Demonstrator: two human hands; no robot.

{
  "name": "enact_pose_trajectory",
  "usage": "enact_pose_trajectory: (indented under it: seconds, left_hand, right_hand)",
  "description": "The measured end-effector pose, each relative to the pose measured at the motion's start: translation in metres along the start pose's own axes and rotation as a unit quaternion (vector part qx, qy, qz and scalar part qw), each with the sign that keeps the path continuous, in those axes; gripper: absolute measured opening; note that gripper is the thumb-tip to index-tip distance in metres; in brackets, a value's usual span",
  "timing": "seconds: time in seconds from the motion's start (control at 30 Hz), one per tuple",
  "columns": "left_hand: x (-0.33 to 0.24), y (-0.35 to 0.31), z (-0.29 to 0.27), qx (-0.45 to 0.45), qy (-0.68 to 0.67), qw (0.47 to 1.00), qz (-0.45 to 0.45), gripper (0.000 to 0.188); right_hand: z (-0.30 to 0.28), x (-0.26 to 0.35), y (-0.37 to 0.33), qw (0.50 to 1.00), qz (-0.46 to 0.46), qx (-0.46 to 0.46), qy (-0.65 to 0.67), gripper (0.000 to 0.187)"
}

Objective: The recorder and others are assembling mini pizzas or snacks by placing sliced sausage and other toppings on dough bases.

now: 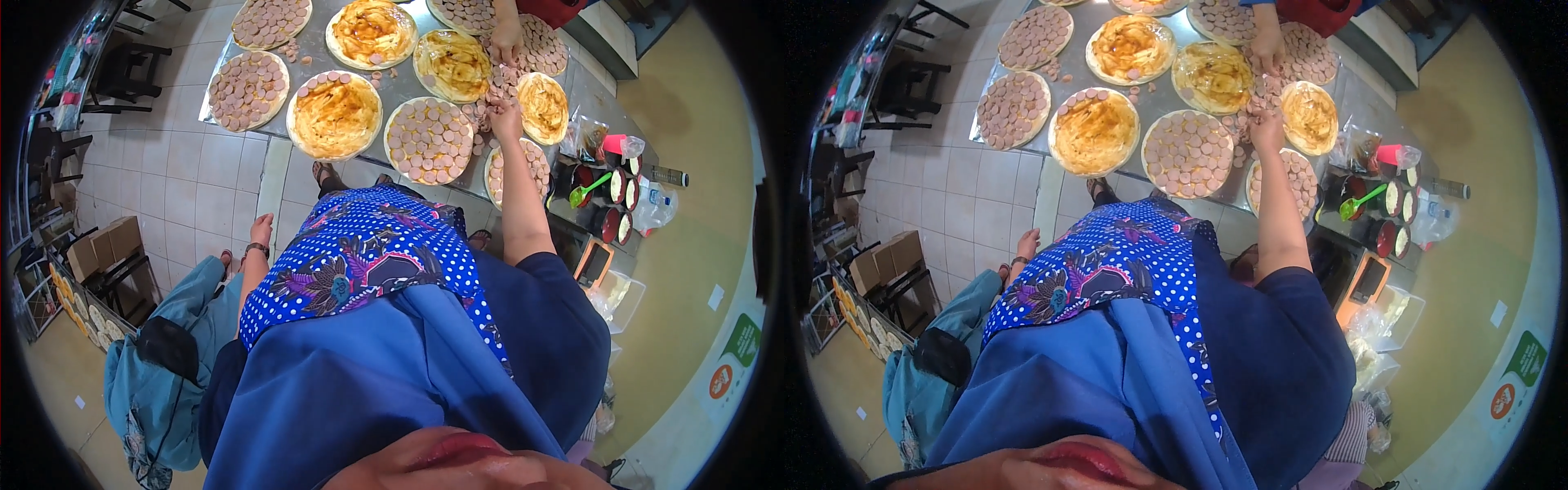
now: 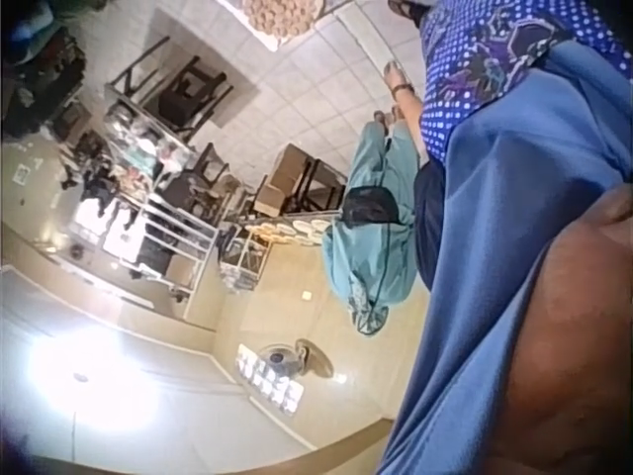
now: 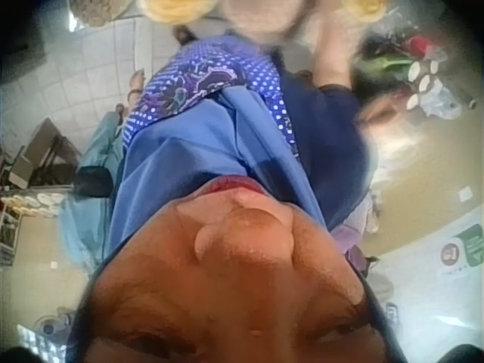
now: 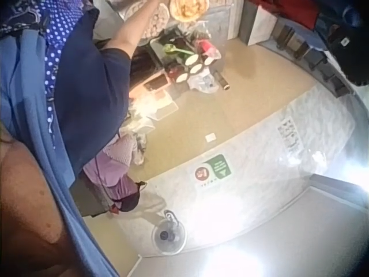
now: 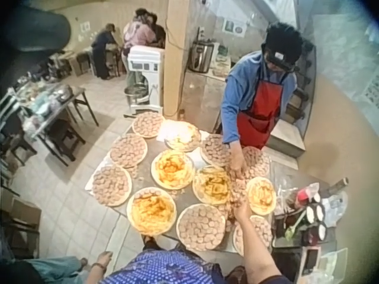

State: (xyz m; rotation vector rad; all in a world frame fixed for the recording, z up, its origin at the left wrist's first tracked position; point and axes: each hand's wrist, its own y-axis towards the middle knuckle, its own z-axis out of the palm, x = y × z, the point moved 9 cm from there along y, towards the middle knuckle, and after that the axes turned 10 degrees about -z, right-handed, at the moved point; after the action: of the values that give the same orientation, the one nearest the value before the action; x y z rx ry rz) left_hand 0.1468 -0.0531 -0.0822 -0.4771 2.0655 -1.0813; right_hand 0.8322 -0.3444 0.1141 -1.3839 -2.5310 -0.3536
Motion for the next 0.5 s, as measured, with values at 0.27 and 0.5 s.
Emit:
enact_pose_trajectory:
  seconds: [0.27, 0.5]
  left_hand:
    - [0.043, 0.002, -0.011, -0.005, 0.022, 0.999, -0.043, 0.037]
    - [0.053, -0.006, -0.02, -0.023, -0.004, 0.999, -0.041, 0.038]
  right_hand:
    - [0.005, 0.013, 0.001, 0.995, -0.074, 0.051, -0.042, 0.025]
    - [-0.001, 0.018, 0.013, 0.995, 0.014, 0.073, 0.073, 0.022]
